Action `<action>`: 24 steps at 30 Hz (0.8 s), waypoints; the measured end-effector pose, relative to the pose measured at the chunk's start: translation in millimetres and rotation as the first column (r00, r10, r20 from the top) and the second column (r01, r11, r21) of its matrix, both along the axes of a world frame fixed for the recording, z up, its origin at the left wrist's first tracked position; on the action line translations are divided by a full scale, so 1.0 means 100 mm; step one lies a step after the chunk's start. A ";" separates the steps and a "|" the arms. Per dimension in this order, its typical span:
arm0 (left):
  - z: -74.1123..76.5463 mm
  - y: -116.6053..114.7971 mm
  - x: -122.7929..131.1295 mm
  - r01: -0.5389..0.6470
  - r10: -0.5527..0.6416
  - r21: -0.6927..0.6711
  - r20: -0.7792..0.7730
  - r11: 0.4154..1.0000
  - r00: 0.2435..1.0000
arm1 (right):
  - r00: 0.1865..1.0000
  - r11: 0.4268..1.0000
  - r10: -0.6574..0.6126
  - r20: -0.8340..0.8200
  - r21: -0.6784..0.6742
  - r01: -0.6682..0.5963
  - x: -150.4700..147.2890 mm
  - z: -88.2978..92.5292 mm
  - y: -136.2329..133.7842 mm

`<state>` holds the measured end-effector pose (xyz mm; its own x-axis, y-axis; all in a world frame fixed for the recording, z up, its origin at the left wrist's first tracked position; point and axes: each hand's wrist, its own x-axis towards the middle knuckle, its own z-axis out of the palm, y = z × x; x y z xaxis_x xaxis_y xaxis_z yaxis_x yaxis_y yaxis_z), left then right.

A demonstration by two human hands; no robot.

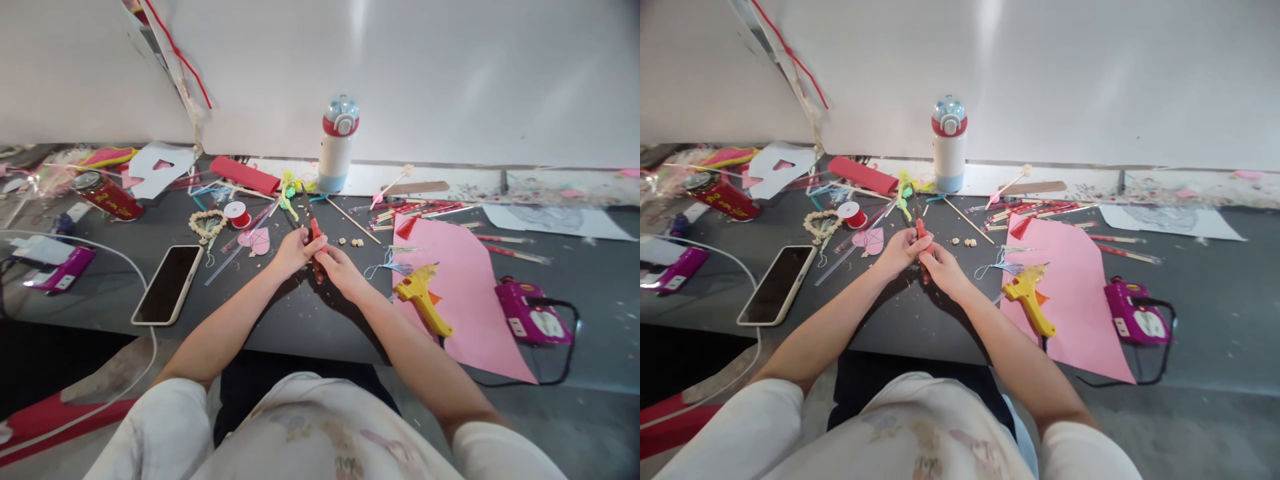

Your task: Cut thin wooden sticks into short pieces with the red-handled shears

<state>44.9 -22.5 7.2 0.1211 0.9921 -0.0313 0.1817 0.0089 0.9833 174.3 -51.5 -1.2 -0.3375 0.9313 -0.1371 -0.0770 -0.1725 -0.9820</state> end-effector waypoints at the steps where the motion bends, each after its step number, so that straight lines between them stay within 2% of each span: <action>1: 0.01 0.00 0.00 0.015 -0.014 -0.026 0.020 1.000 1.000 | 1.000 1.000 0.007 -0.008 -0.006 -0.007 0.00 0.01 0.00; 6: 0.03 -0.01 -0.01 0.058 -0.054 -0.089 0.045 0.994 0.997 | 1.000 1.000 0.026 -0.004 0.001 -0.026 0.04 0.02 0.01; 11: 0.00 0.00 -0.03 0.051 -0.053 -0.072 -0.022 0.996 0.998 | 1.000 0.999 0.030 0.009 -0.013 -0.029 0.05 0.04 0.00; 21: 0.05 0.02 -0.07 0.136 -0.140 -0.090 -0.033 0.987 0.990 | 1.000 0.999 0.003 -0.014 -0.043 -0.004 0.05 0.05 0.01; 24: 0.07 0.05 -0.14 0.164 -0.175 -0.091 -0.125 0.982 0.977 | 0.998 0.996 -0.031 -0.061 -0.088 0.025 0.06 0.06 0.02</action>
<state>30.9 -17.8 14.4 0.2769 0.9512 -0.1360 0.3157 0.0436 0.9479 180.5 -49.3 4.9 -0.3220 0.9259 -0.1977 -0.1435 -0.2541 -0.9565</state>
